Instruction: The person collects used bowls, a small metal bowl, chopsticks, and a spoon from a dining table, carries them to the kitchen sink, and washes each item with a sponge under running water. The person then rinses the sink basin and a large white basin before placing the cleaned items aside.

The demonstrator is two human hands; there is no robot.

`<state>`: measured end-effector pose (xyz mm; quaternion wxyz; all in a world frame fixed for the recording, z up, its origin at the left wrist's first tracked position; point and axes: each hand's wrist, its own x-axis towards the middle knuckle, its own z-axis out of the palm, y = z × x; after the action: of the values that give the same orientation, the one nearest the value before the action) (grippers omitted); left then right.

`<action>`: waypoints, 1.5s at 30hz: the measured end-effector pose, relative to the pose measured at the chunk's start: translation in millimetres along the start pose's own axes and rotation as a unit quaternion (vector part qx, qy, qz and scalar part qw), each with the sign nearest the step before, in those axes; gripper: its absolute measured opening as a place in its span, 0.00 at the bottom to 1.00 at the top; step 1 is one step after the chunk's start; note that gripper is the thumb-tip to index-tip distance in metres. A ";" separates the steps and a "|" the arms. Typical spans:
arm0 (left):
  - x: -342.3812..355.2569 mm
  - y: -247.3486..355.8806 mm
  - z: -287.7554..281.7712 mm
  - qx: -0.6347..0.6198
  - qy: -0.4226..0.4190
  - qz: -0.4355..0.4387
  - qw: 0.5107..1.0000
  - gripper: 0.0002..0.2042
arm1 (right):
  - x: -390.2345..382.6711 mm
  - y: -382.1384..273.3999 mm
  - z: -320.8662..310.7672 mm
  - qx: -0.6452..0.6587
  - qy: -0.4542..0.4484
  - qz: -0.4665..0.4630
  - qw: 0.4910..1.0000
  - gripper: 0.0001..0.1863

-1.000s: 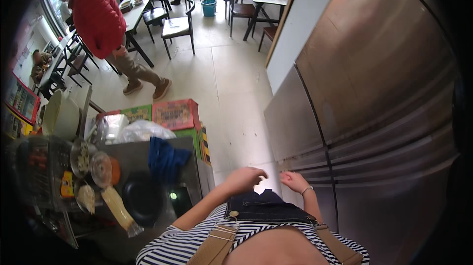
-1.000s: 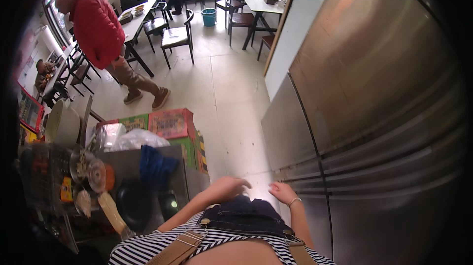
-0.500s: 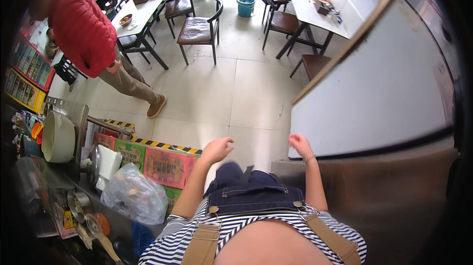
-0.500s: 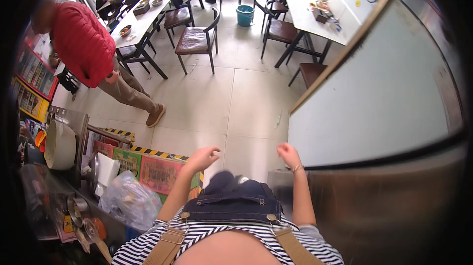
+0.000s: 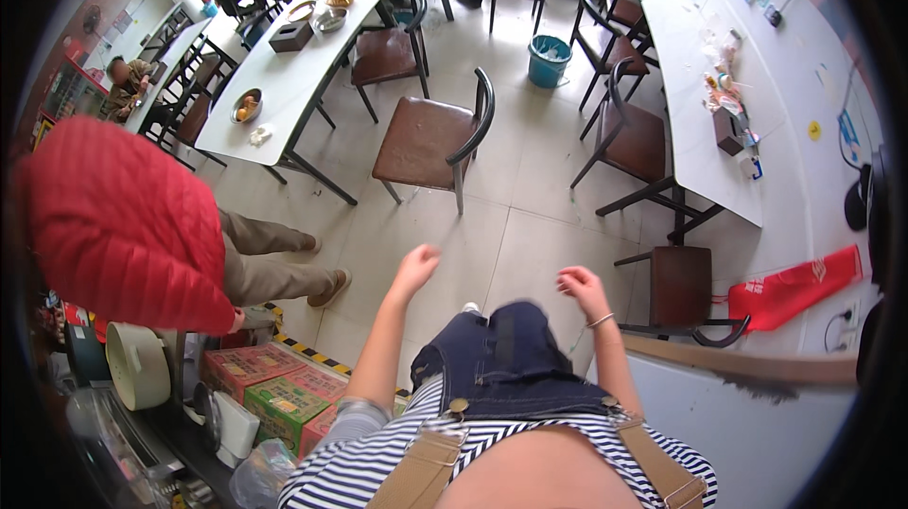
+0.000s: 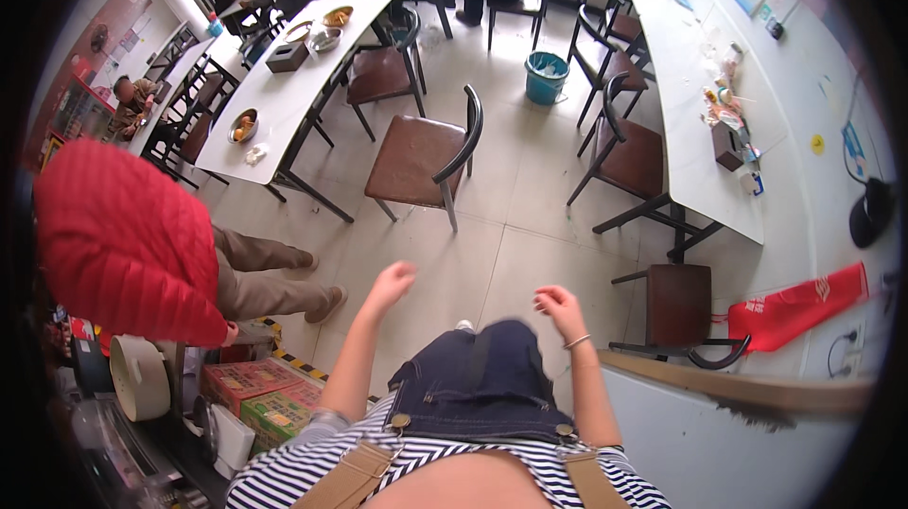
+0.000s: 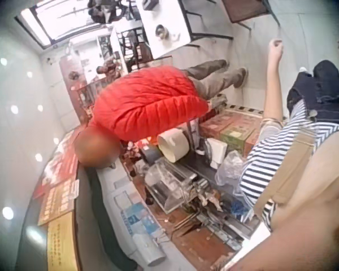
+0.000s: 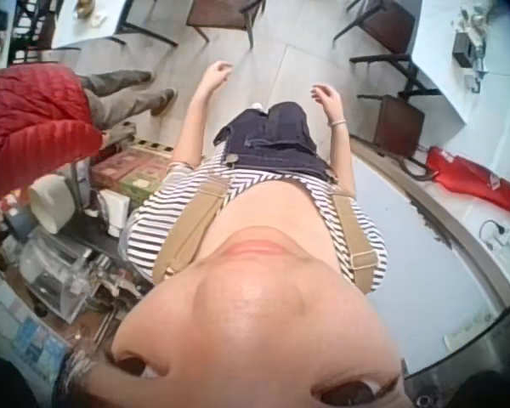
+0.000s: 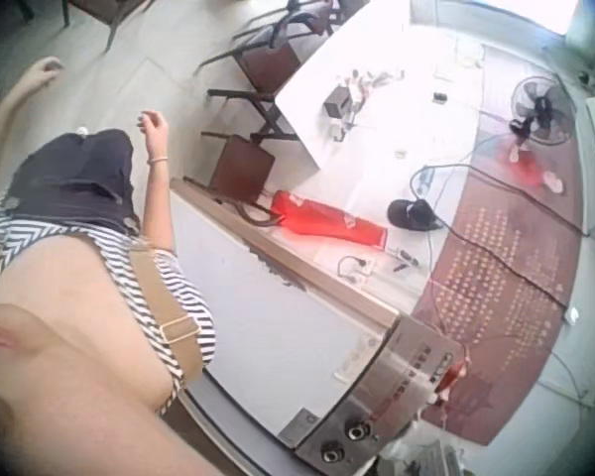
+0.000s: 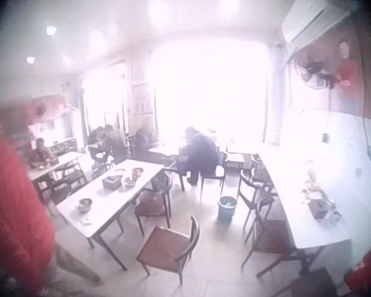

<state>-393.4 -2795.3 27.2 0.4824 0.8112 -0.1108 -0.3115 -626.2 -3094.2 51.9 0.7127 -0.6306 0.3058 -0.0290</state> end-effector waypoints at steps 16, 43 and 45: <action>478.6 235.8 -31.9 -0.380 0.259 -0.096 0.883 0.10 | 669.9 -326.8 -79.4 -0.193 -0.154 -0.175 0.953 0.04; 900.7 140.5 -466.7 -0.242 0.723 -0.336 0.553 0.10 | 1263.7 -463.0 561.1 -0.195 -0.463 0.222 0.836 0.23; 896.3 161.6 -472.1 -0.219 0.721 -0.331 0.568 0.09 | 1274.9 -452.8 603.8 -0.208 -0.483 0.243 0.815 0.23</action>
<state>615.5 -2971.3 -31.6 0.4284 0.6162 0.6219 0.2235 849.3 -3198.5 -31.4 0.6047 -0.6018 0.0643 0.5177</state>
